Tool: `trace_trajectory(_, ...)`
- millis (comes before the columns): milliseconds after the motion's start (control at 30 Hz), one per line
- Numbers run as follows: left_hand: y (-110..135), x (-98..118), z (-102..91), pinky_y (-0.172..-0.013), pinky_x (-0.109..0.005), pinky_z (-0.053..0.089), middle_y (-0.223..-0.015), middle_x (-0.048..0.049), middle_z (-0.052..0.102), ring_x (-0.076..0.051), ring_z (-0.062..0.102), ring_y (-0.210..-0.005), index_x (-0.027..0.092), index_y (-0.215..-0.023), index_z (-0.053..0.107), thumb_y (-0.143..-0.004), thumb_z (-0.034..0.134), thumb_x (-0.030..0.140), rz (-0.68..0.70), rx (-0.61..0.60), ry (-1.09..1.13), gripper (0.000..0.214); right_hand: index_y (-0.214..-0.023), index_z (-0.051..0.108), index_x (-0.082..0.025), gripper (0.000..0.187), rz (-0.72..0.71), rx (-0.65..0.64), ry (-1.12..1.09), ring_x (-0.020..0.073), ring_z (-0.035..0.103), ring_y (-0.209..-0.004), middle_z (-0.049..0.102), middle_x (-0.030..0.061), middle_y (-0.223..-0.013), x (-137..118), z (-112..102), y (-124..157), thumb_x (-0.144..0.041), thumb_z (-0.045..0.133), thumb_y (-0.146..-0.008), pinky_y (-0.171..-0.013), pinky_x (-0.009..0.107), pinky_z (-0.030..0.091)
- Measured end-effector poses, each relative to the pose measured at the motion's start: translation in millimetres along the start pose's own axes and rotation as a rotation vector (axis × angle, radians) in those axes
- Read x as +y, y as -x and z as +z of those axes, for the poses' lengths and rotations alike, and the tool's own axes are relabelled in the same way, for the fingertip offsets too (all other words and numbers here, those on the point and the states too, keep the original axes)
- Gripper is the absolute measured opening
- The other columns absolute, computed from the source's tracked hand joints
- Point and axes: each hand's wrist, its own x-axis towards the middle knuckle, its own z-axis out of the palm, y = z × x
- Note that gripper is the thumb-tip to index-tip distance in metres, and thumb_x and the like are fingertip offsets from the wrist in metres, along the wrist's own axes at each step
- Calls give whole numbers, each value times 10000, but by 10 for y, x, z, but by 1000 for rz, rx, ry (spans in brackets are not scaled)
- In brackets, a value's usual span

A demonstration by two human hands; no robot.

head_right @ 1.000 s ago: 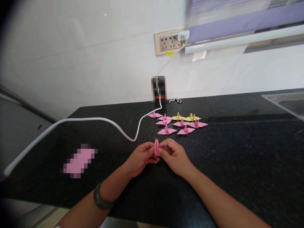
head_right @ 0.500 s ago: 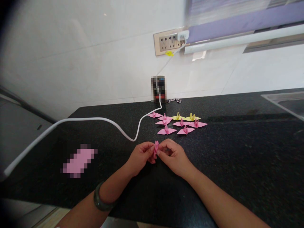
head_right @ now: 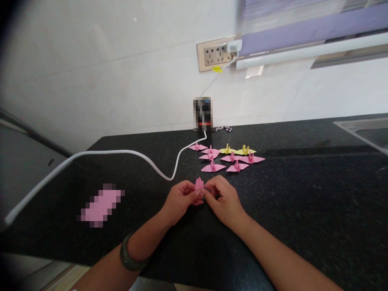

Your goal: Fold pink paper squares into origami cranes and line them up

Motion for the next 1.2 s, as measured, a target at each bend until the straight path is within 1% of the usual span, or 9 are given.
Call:
trace_trajectory(67, -4, -8, 1, -548, -243, 464, -629, -28, 597, -115, 576, -550, 111, -703, 505, -622, 618, 339, 21, 18, -32, 267, -705, 535, -194, 51, -29, -21, 50, 122, 479, -604, 496, 11, -660, 13, 0, -4, -238, 523, -727, -548, 248, 406)
trace_trajectory(167, -5, -8, 7, -552, -242, 464, -613, -24, 606, -127, 586, -562, 115, -683, 522, -605, 626, 351, 35, 37, -54, 269, -736, 547, -184, 79, 11, -21, 48, 118, 486, -583, 521, 17, -669, 42, 15, -11, -255, 513, -733, -525, 240, 410)
trace_trajectory(267, -2, -3, 11, -558, -241, 463, -632, -33, 618, -138, 596, -586, 113, -704, 546, -607, 624, 353, 30, 29, -58, 271, -762, 544, -176, 94, 56, -4, 29, 112, 489, -564, 539, 21, -679, 58, 29, -8, -258, 507, -736, -496, 227, 408)
trace_trajectory(400, 6, 1, 10, -558, -244, 466, -667, -56, 628, -149, 604, -611, 105, -749, 563, -637, 600, 351, -4, 7, -45, 273, -735, 540, -178, 58, 22, -20, 55, 111, 494, -575, 535, 13, -671, 24, 12, 2, -225, 507, -733, -515, 228, 406)
trace_trajectory(500, 8, 5, 8, -569, -249, 468, -691, -64, 633, -150, 607, -625, 102, -761, 567, -647, 592, 348, -18, -1, -26, 272, -755, 533, -179, 46, 14, -29, 65, 109, 497, -585, 531, 11, -685, -2, -1, 6, -207, 503, -735, -529, 229, 410)
trace_trajectory(733, 4, -3, 11, -579, -255, 465, -691, -69, 632, -155, 606, -628, 99, -758, 567, -644, 596, 344, -2, 8, -60, 272, -757, 523, -177, 36, 45, -23, 60, 111, 503, -594, 533, 11, -693, 13, 20, 12, -202, 510, -733, -540, 232, 418)
trace_trajectory(900, 7, -6, 7, -578, -255, 462, -666, -59, 628, -158, 603, -625, 105, -731, 567, -631, 604, 352, 18, 12, -102, 269, -751, 516, -180, 40, 60, -45, 14, 109, 501, -584, 534, 8, -690, 42, 29, 9, -216, 509, -736, -525, 228, 414)
trace_trajectory(1100, 8, 8, -7, -572, -246, 460, -643, -44, 620, -139, 593, -601, 108, -734, 571, -631, 604, 351, 27, -43, -79, 266, -737, 529, -179, 54, 14, -108, -48, 105, 489, -585, 527, 7, -689, 78, 34, -10, -231, 529, -724, -514, 220, 408)
trace_trajectory(1200, 9, 15, -4, -584, -249, 462, -677, -55, 624, -143, 598, -620, 105, -762, 574, -635, 603, 343, 23, -70, -58, 271, -728, 546, -182, 57, -4, -81, -47, 104, 482, -572, 521, 5, -666, 89, 30, -23, -235, 526, -731, -515, 223, 405)
